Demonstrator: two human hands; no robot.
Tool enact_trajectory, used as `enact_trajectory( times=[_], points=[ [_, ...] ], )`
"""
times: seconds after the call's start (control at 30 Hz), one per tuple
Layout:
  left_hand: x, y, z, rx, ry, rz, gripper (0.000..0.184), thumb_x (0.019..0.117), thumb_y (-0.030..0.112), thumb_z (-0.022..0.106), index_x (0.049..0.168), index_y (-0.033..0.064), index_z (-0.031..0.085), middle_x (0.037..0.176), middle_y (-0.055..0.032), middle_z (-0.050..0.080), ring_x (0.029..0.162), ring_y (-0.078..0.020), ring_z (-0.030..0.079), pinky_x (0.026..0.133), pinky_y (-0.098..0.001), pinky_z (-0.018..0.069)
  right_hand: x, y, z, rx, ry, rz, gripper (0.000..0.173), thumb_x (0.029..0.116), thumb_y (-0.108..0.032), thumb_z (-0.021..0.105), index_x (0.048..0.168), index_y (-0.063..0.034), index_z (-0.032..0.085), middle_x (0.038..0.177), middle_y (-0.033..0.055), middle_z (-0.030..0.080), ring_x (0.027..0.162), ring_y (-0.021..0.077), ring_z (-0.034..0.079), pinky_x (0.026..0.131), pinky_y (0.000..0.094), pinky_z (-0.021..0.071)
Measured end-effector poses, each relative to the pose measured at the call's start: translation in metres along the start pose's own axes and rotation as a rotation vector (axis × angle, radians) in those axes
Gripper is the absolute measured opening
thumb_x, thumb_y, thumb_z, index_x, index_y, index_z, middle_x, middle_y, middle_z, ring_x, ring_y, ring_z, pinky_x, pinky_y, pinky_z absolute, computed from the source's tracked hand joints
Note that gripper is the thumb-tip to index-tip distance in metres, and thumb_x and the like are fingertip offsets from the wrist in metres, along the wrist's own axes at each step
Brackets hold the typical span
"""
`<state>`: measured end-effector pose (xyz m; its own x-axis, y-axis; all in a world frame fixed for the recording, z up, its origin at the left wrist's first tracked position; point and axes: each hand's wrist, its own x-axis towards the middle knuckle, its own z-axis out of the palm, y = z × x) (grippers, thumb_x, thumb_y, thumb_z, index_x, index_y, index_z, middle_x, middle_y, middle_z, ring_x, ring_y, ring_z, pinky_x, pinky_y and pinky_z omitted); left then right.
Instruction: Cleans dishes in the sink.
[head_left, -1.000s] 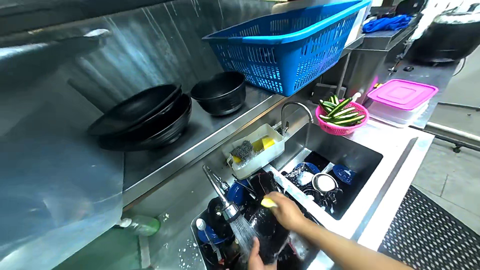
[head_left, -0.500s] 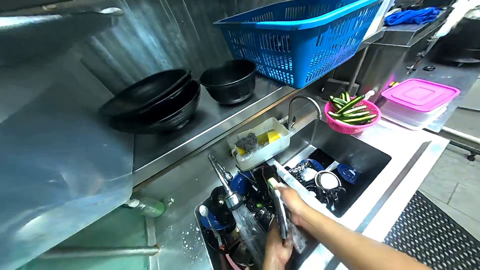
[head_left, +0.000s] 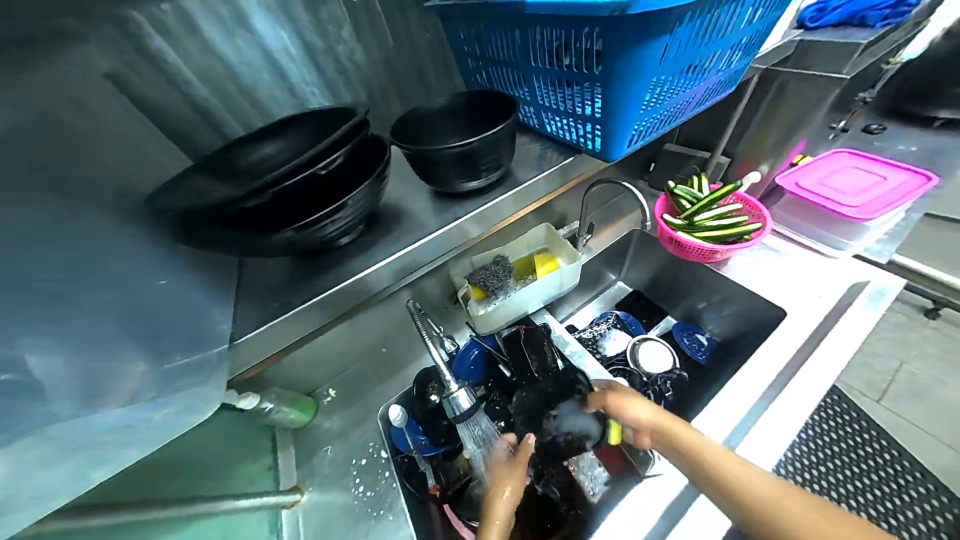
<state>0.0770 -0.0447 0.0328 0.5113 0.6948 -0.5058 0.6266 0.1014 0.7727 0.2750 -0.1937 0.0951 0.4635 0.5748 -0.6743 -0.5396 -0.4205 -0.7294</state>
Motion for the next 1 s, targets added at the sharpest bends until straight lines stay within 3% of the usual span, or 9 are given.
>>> enact_trajectory(
  times=[0.1,0.17,0.27,0.33,0.5,0.67,0.77,0.9,1.0],
  points=[
    [0.014,-0.019,-0.04,-0.031,-0.078,-0.035,0.042,0.1031,0.034,0.061,0.124,-0.0016,0.065,0.104,-0.0187,0.073,0.09,-0.0296,0.073,0.081,-0.0494,0.0615,0.007,-0.002,-0.054,0.29,0.207,-0.079,0.037,0.0928,-0.009,0.061,0.129,-0.004,0.055,0.102,0.0158,0.069,0.086,0.0267,0.07,0.072,0.0469,0.0608],
    [0.033,-0.036,-0.071,0.071,0.062,-0.001,0.032,0.0985,0.022,0.064,0.12,-0.0025,0.066,0.104,-0.0207,0.071,0.094,-0.0317,0.07,0.085,-0.0546,0.0583,0.024,0.002,-0.087,0.496,0.397,-0.087,0.032,0.0957,-0.011,0.057,0.126,-0.0015,0.053,0.1,0.0184,0.068,0.082,0.0282,0.069,0.069,0.0474,0.0606],
    [0.071,-0.031,-0.11,0.246,0.231,-0.017,0.029,0.1,0.025,0.062,0.114,-0.0002,0.068,0.099,-0.0196,0.071,0.089,-0.0329,0.07,0.081,-0.0578,0.0569,0.076,0.013,-0.115,0.702,0.606,-0.062,0.031,0.0972,-0.01,0.054,0.127,0.0,0.05,0.099,0.0195,0.064,0.077,0.0278,0.067,0.065,0.0452,0.06],
    [0.093,-0.012,-0.125,0.309,0.327,-0.007,0.03,0.1003,0.023,0.062,0.118,-0.0011,0.067,0.105,-0.0215,0.071,0.1,-0.0362,0.069,0.091,-0.0609,0.053,0.115,0.016,-0.123,0.771,0.672,-0.014,0.029,0.0972,-0.011,0.053,0.124,-0.0005,0.051,0.096,0.0185,0.062,0.072,0.0262,0.064,0.06,0.0432,0.0571],
    [0.158,-0.002,-0.143,0.442,0.41,0.054,0.056,0.0936,0.02,0.071,0.141,-0.0031,0.053,0.125,-0.028,0.064,0.119,-0.0427,0.061,0.104,-0.0595,0.0477,0.225,0.009,-0.12,0.787,0.626,0.013,0.031,0.1003,-0.017,0.054,0.126,0.0005,0.052,0.099,0.02,0.063,0.074,0.0285,0.064,0.061,0.046,0.0573],
    [0.203,-0.013,-0.145,0.618,0.338,0.005,0.056,0.0962,0.027,0.069,0.139,-0.0053,0.055,0.126,-0.0302,0.065,0.122,-0.0432,0.062,0.108,-0.0587,0.0451,0.288,-0.015,-0.101,0.877,0.694,0.044,0.034,0.0987,-0.017,0.058,0.127,0.0012,0.054,0.107,0.0195,0.062,0.085,0.0283,0.064,0.069,0.0467,0.0565],
    [0.214,-0.006,-0.143,0.652,0.276,-0.064,0.05,0.0964,0.027,0.07,0.137,-0.0012,0.059,0.126,-0.0271,0.066,0.119,-0.042,0.063,0.105,-0.0606,0.0471,0.293,-0.014,-0.109,0.888,0.621,0.005,0.031,0.1019,-0.021,0.056,0.125,-0.0009,0.055,0.098,0.0163,0.064,0.076,0.0241,0.064,0.064,0.0414,0.057],
    [0.2,-0.024,-0.142,0.624,0.335,0.221,0.029,0.0882,0.007,0.07,0.115,-0.0031,0.064,0.111,-0.0249,0.067,0.107,-0.0377,0.066,0.096,-0.0559,0.0525,0.266,-0.006,-0.119,0.764,0.413,-0.009,0.035,0.1067,-0.026,0.047,0.131,-0.0009,0.05,0.099,0.0184,0.066,0.075,0.026,0.068,0.066,0.0409,0.0609],
    [0.148,0.004,-0.135,0.514,0.301,0.142,0.039,0.0863,0.004,0.064,0.124,-0.0014,0.055,0.117,-0.0207,0.063,0.11,-0.0322,0.063,0.095,-0.051,0.0531,0.234,0.002,-0.121,0.721,0.366,0.004,0.035,0.1071,-0.028,0.044,0.132,-0.0027,0.049,0.101,0.0185,0.066,0.079,0.027,0.069,0.068,0.042,0.0609]
  ],
)
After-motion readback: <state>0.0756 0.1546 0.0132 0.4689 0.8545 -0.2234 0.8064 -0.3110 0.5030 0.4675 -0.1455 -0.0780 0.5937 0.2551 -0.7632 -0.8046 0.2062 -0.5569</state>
